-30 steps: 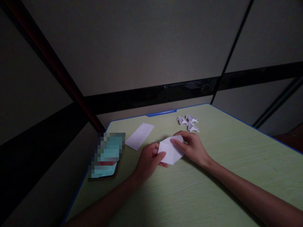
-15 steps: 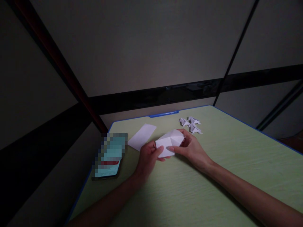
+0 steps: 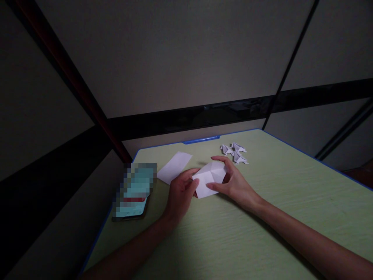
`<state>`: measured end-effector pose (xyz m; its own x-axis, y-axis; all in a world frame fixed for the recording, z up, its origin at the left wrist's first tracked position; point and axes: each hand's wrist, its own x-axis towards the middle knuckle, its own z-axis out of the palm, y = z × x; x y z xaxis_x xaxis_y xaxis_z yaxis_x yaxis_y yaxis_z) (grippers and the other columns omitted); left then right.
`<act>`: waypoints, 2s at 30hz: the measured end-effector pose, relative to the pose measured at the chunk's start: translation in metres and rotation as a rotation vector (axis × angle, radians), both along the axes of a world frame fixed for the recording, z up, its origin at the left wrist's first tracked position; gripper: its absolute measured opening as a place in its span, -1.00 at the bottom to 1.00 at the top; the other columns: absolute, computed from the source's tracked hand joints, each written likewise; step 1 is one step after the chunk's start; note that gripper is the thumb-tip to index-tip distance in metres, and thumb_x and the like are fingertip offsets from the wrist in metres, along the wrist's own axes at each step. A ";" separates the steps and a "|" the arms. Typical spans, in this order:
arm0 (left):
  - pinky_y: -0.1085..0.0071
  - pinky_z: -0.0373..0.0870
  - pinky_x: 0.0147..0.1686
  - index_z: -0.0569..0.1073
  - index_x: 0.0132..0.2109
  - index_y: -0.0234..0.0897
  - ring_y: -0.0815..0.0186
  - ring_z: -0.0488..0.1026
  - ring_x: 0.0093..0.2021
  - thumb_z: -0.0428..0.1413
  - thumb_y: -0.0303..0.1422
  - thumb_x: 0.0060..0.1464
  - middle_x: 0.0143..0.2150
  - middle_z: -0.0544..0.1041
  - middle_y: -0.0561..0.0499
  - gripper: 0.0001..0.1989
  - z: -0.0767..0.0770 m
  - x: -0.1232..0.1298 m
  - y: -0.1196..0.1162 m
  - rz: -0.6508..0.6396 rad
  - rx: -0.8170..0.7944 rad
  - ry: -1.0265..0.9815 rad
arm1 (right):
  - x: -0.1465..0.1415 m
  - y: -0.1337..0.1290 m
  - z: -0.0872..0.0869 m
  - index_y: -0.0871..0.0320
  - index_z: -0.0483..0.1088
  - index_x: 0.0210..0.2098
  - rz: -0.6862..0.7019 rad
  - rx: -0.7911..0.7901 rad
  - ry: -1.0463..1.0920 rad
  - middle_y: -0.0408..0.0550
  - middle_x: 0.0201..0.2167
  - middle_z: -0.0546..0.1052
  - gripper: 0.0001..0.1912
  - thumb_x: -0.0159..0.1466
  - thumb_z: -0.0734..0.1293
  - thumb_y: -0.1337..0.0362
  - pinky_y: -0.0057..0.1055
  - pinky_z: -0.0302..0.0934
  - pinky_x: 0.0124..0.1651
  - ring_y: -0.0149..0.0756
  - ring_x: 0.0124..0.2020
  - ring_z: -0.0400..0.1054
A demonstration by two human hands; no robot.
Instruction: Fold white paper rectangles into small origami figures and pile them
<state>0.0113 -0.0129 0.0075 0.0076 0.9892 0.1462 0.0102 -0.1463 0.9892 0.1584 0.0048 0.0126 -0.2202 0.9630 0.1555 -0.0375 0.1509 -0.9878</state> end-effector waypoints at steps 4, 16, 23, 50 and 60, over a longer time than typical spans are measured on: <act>0.60 0.20 -0.64 0.50 -0.40 -0.35 0.49 0.27 -0.57 0.05 -0.44 -0.13 -0.53 0.38 0.07 -0.86 0.001 -0.001 -0.001 -0.011 0.099 0.053 | 0.000 0.002 -0.002 0.13 0.01 -0.09 0.054 -0.003 0.048 -0.30 -0.63 0.25 -0.30 -0.18 0.38 0.43 -0.53 0.08 -0.61 -0.49 -0.64 0.14; 0.64 0.15 -0.72 0.47 -0.43 -0.37 0.53 0.22 -0.69 0.13 -0.44 -0.22 -0.70 0.31 0.15 -0.89 -0.003 0.000 0.001 0.132 0.049 0.029 | 0.002 0.004 0.000 0.11 0.09 -0.10 0.074 -0.165 0.279 -0.25 -0.61 0.40 -0.44 -0.08 0.33 0.44 -0.51 0.13 -0.50 -0.50 -0.61 0.25; 0.60 0.27 -0.67 0.45 -0.31 -0.38 0.43 0.38 -0.60 0.14 -0.46 -0.27 -0.60 0.43 0.10 -0.75 -0.003 0.004 -0.002 0.083 -0.052 -0.037 | 0.001 0.005 -0.004 0.24 0.32 -0.40 0.157 -0.162 0.252 -0.19 -0.58 0.40 -0.74 -0.11 0.39 0.34 -0.55 0.09 -0.50 -0.54 -0.58 0.24; 0.56 0.31 -0.64 0.43 -0.35 -0.40 0.44 0.36 -0.61 0.11 -0.42 -0.24 -0.54 0.49 0.03 -0.80 -0.002 0.004 -0.001 -0.017 -0.064 -0.071 | 0.003 0.002 -0.004 0.12 0.43 -0.34 0.121 0.304 -0.045 -0.06 -0.31 0.39 -0.76 0.03 0.24 0.47 -0.41 0.15 -0.29 -0.36 -0.28 0.27; 0.56 0.28 -0.63 0.43 -0.48 -0.36 0.45 0.34 -0.63 0.09 -0.48 -0.31 -0.62 0.46 0.09 -0.90 0.002 0.003 -0.001 0.021 -0.142 -0.129 | 0.006 0.001 -0.002 0.06 0.48 -0.37 0.134 0.293 -0.066 -0.07 -0.31 0.47 -0.62 -0.03 0.17 0.57 -0.34 0.19 -0.25 -0.32 -0.27 0.32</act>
